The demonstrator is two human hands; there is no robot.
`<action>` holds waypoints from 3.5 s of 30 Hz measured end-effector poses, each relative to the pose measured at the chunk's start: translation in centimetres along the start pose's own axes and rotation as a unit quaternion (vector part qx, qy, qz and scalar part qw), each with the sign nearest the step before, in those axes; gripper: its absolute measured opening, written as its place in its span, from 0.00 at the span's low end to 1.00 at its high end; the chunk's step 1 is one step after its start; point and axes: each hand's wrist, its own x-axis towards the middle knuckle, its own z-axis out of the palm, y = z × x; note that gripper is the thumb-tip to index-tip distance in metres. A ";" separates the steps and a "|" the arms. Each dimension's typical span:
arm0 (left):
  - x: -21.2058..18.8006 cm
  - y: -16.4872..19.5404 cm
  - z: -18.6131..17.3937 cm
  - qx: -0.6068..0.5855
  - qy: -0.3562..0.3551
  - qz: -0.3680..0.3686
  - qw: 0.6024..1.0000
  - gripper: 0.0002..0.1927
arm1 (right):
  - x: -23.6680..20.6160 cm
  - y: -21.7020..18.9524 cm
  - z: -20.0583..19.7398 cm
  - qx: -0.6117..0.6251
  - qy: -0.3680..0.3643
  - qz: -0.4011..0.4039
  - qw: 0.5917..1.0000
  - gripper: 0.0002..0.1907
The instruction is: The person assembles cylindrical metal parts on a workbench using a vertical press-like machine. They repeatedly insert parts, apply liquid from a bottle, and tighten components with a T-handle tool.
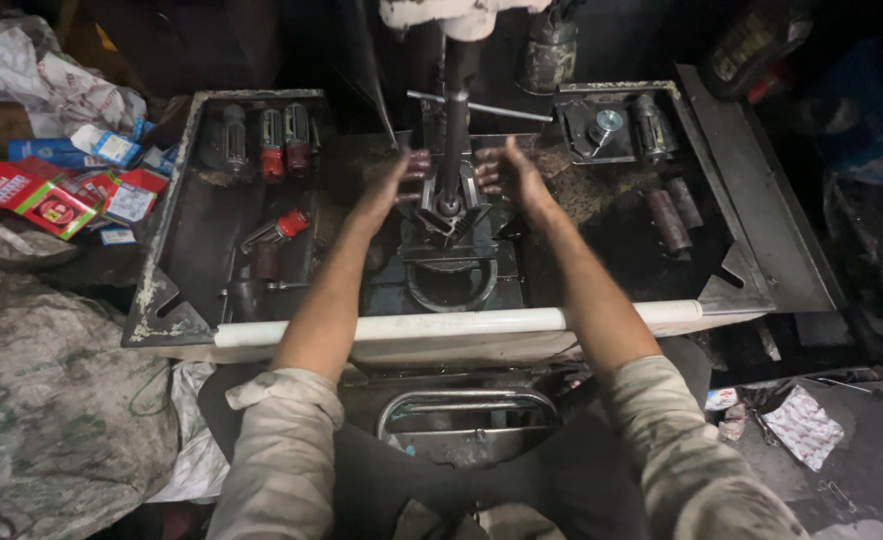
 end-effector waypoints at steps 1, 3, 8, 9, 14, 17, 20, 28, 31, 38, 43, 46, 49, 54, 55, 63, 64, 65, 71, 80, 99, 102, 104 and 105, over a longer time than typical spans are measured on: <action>0.3 -0.1 -0.3 -0.020 -0.040 -0.003 0.999 0.44 | 0.2 -0.2 0.0 0.065 -0.029 -0.004 0.997 0.45; 0.9 -0.2 -0.7 -0.059 -0.119 -0.009 0.991 0.49 | 0.6 -0.4 0.1 0.136 -0.070 -0.011 0.988 0.47; 1.8 -0.1 -0.6 -0.065 -0.161 -0.038 0.984 0.51 | 1.9 -0.2 0.5 0.152 -0.124 -0.016 0.980 0.49; 1.9 0.0 -0.6 -0.065 -0.162 -0.045 0.984 0.51 | 2.2 -0.1 0.4 0.155 -0.126 -0.019 0.980 0.49; 2.5 0.6 -0.3 -0.111 -0.179 -0.011 0.977 0.52 | 2.5 -0.1 -0.5 0.189 -0.129 -0.027 0.973 0.50; 2.2 0.9 0.7 -0.135 -0.186 -0.003 0.973 0.50 | 1.7 -0.4 -1.3 0.177 -0.129 -0.042 0.975 0.49; 0.6 1.5 1.3 -0.162 -0.191 -0.037 0.967 0.45 | 0.2 -1.2 -1.8 0.184 -0.115 -0.032 0.976 0.48; 2.9 5.7 5.6 -0.061 -0.078 -0.051 0.994 0.40 | -1.7 -3.4 -4.5 0.161 -0.088 -0.051 0.982 0.48; 4.1 5.2 6.8 -0.121 -0.073 -0.019 0.990 0.36 | -0.9 -3.8 -5.2 0.157 -0.086 -0.045 0.983 0.49; 5.2 4.0 6.9 0.031 -0.032 0.123 0.991 0.30 | 0.5 -5.5 -4.9 0.218 -0.096 -0.053 0.970 0.51; 4.3 3.3 5.8 -0.115 -0.029 0.051 0.992 0.37 | -0.4 -4.9 -3.4 0.234 -0.084 -0.060 0.967 0.52; 4.1 3.3 4.9 -0.159 -0.053 0.004 0.986 0.45 | -0.8 -4.5 -3.1 0.223 -0.085 -0.068 0.969 0.52; 3.6 3.5 4.8 -0.140 -0.064 0.011 0.988 0.49 | -1.2 -4.1 -3.3 0.173 -0.091 -0.085 0.977 0.52; 3.7 4.1 5.2 -0.076 -0.006 0.045 0.996 0.46 | -0.6 -3.7 -3.8 0.124 -0.074 -0.081 0.986 0.50; 3.6 4.1 5.3 -0.038 0.011 0.064 0.997 0.45 | -0.5 -3.5 -3.8 0.118 -0.062 -0.077 0.988 0.49; 3.9 2.6 6.9 0.104 0.058 0.083 0.989 0.42 | 0.0 -2.9 -4.1 0.078 -0.080 -0.069 0.991 0.47; 3.9 2.5 6.9 0.114 0.049 0.081 0.989 0.40 | -0.1 -3.0 -4.2 0.071 -0.075 -0.067 0.992 0.48; 3.9 2.3 6.9 0.123 0.040 0.079 0.988 0.38 | -0.1 -3.1 -4.2 0.064 -0.070 -0.064 0.993 0.48; 3.9 2.5 6.2 0.089 0.005 0.080 0.993 0.40 | -0.3 -3.5 -3.9 0.048 -0.078 -0.077 0.993 0.50; 4.4 2.9 5.8 0.035 -0.007 0.044 0.998 0.48 | 0.5 -3.3 -4.1 0.093 -0.092 -0.095 0.987 0.47; 4.7 3.2 5.7 0.013 0.015 0.035 0.999 0.48 | 0.5 -3.4 -3.7 0.108 -0.090 -0.087 0.986 0.47; 4.5 3.2 5.8 0.051 0.019 0.042 0.998 0.50 | 0.1 -3.6 -3.6 0.091 -0.082 -0.086 0.989 0.49; 4.4 3.2 5.8 0.066 0.024 0.047 0.996 0.50 | 0.0 -3.8 -3.6 0.090 -0.082 -0.084 0.989 0.50; 4.4 3.2 5.7 0.073 0.025 0.050 0.996 0.50 | -0.1 -3.9 -3.6 0.075 -0.075 -0.081 0.991 0.51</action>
